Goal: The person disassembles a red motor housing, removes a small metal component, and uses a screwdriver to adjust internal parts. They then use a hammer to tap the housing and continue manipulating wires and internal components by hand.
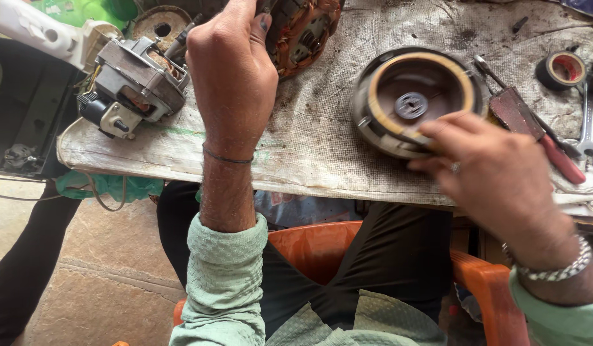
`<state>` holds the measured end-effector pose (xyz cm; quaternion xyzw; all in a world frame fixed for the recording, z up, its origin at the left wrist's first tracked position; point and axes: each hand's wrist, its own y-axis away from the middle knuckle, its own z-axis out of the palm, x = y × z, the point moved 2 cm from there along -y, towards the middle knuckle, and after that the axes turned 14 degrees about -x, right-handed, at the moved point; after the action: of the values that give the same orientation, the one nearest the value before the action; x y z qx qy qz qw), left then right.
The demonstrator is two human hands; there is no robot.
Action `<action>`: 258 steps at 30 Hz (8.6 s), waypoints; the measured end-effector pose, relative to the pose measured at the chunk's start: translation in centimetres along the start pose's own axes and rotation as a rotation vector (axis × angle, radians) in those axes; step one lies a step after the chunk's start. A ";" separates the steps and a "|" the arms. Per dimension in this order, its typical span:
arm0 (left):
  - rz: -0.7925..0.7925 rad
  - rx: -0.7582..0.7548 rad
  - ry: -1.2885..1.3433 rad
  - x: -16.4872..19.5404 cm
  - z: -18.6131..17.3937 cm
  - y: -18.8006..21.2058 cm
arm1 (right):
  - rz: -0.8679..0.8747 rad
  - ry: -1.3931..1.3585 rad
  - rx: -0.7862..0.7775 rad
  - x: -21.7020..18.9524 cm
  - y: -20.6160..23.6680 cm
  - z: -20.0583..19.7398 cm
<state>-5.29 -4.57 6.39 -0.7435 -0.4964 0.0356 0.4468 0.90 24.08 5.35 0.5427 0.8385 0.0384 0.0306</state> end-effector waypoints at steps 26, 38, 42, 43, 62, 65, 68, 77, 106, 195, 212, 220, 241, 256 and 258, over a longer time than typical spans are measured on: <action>0.136 -0.138 0.207 3.9 -2.6 0.5 | -0.092 -0.202 0.433 10.3 -0.3 1.3; 0.101 -0.171 0.378 2.2 -0.8 0.7 | -0.202 0.088 0.091 3.3 -1.5 -1.2; 0.087 -0.262 0.554 1.5 -0.8 0.6 | -0.133 0.142 0.069 5.2 -1.3 -0.9; 0.075 -0.292 0.602 1.3 -0.6 0.5 | -0.104 0.144 0.107 5.7 -1.2 -0.7; 0.128 -0.174 0.514 4.3 1.2 0.8 | -0.051 0.108 0.246 6.5 -1.4 -0.3; 0.079 -0.189 0.574 4.2 1.5 1.0 | -0.028 0.090 0.232 6.5 -1.3 -0.3; 0.057 -0.226 0.654 4.0 1.6 1.0 | 0.016 0.094 0.201 6.4 -1.4 0.0; 0.155 -0.288 0.657 3.9 1.2 1.1 | -0.081 0.111 0.331 5.9 -1.0 -0.9; 0.084 -0.256 0.558 5.9 0.4 1.2 | -0.530 -1.586 0.359 -2.9 -5.6 -1.7; -0.004 -0.437 0.642 5.7 -1.1 0.6 | -0.575 -1.553 0.263 -3.6 -5.4 -2.2; 0.083 -0.395 0.594 6.0 -1.1 0.7 | -0.592 -1.435 0.307 -4.0 -5.2 -2.3; -0.036 -0.408 0.649 6.3 -1.0 0.8 | -0.510 -1.364 0.327 -3.9 -5.3 -2.6; 0.022 -0.163 0.403 6.6 0.6 1.4 | -0.244 -0.426 0.690 -6.3 -2.7 0.4; -0.008 -0.091 0.185 7.5 1.2 1.8 | -0.262 -0.469 0.719 -5.4 -3.0 1.5; -0.007 -0.080 0.187 7.2 1.3 1.9 | -0.272 -0.471 0.705 -4.5 -3.0 1.4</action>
<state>-0.99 1.62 7.08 -0.7589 -0.4561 -0.0554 0.4614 0.15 18.83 3.72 0.3988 0.8343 -0.3788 0.0386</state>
